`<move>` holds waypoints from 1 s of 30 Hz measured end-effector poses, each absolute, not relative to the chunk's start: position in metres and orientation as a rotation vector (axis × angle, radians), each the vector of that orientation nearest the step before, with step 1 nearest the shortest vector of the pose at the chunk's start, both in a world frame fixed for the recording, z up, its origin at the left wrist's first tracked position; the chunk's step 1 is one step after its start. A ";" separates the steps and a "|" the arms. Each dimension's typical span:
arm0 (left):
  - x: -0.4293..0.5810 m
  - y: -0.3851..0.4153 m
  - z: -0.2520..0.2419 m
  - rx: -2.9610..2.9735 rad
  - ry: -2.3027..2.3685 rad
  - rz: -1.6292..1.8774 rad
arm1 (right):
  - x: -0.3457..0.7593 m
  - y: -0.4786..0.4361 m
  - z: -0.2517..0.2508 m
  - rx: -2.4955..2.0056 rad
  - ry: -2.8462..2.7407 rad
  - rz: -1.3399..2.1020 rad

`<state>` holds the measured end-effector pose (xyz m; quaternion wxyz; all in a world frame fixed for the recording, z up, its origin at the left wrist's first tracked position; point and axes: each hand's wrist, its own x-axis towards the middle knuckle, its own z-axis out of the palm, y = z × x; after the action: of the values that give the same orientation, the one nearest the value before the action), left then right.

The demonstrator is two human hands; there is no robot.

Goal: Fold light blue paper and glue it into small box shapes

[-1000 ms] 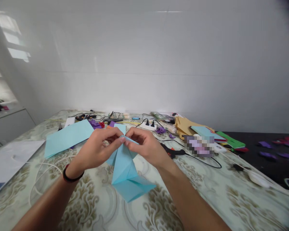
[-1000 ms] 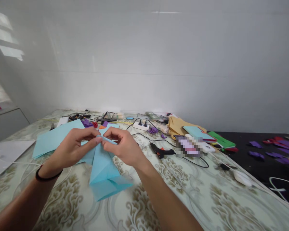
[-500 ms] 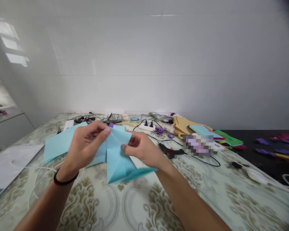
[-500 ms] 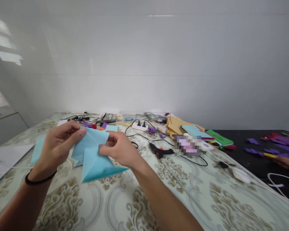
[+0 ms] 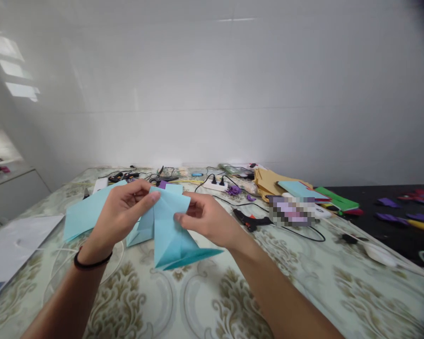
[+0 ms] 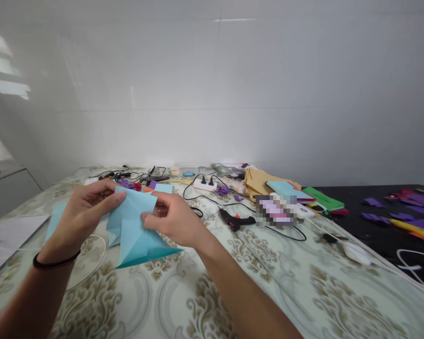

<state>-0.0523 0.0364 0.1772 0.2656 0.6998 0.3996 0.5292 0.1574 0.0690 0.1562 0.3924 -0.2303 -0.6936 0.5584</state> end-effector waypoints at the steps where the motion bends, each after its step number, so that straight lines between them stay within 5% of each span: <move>1: -0.051 0.036 0.177 1.902 1.074 1.400 | 0.157 0.069 0.156 -0.590 -1.764 1.401; 9: -0.057 0.038 0.174 1.684 1.091 1.775 | 0.162 0.077 0.157 -0.575 -1.807 1.275; 15: -0.055 0.042 0.175 1.798 1.167 1.337 | 0.165 0.073 0.161 -0.618 -1.847 1.059; 23: -0.050 0.039 0.173 1.972 1.339 1.285 | 0.163 0.067 0.163 -0.679 -1.886 0.916; 30: -0.056 0.036 0.180 1.829 1.405 1.421 | 0.170 0.077 0.162 -0.648 -1.896 1.129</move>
<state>-0.0560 0.0360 0.1801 0.2146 0.6593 0.5066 0.5125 0.1703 0.0771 0.1620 0.4088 -0.2570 -0.7525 0.4479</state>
